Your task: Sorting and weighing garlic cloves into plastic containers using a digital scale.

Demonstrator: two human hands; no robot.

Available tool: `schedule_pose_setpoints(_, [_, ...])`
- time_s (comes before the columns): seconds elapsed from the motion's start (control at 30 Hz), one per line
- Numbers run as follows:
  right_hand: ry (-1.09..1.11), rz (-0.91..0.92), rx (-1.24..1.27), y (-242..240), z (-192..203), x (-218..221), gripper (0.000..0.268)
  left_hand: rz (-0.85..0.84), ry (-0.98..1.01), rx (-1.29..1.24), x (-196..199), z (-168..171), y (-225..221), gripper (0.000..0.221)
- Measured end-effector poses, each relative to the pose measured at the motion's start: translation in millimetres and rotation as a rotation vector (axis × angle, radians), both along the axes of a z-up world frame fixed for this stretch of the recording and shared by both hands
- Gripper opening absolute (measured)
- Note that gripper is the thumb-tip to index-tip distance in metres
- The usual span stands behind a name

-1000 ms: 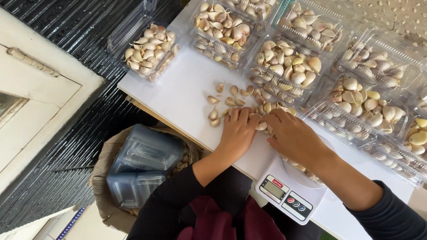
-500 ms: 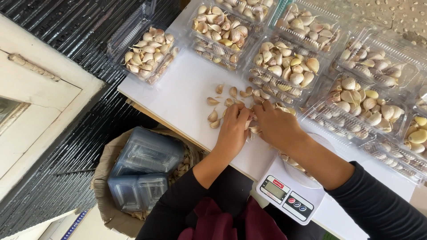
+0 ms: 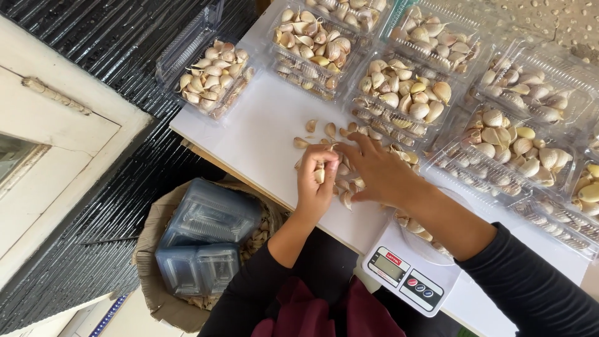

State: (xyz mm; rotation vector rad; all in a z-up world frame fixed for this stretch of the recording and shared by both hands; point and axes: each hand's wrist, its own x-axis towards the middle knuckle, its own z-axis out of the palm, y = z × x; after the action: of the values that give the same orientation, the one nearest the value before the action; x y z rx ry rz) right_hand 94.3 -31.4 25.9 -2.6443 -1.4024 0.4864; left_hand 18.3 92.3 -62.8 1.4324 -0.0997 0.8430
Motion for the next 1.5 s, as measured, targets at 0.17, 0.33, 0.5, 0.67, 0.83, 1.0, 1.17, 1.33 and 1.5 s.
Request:
schedule_pose_setpoints(0.17, [-0.101,0.196,-0.095,3,-18,-4,0.119,0.065,-0.029,-0.133,-3,-14,-1,0.003])
schedule_pose_setpoints(0.33, [-0.185,0.224,-0.175,12,-36,-1,0.105,0.095,-0.023,-0.207,-4,-15,-1,0.003])
schedule_pose_setpoints(0.5, [-0.114,0.196,-0.117,11,-57,12,0.076,0.087,-0.006,-0.225,-4,-14,-1,0.002])
schedule_pose_setpoints(0.67, [-0.150,0.215,-0.127,7,-73,23,0.063,0.085,0.005,-0.246,-2,-21,0,0.003])
schedule_pose_setpoints(0.83, [-0.094,0.186,-0.080,8,-77,26,0.042,0.079,0.016,-0.236,-2,-22,-1,0.002])
schedule_pose_setpoints(1.0, [-0.044,0.155,-0.021,8,-92,29,0.034,0.078,0.023,-0.226,-2,-24,0,0.003])
schedule_pose_setpoints(1.17, [0.059,0.111,0.007,6,-102,35,0.036,0.073,0.038,-0.202,-2,-22,1,0.003])
schedule_pose_setpoints(1.33, [0.162,0.056,0.030,4,-84,34,0.026,0.055,0.046,-0.220,-2,-22,0,0.003])
schedule_pose_setpoints(1.5, [0.249,-0.038,0.116,1,-52,35,0.028,0.019,0.102,-0.199,-3,-23,0,0.002])
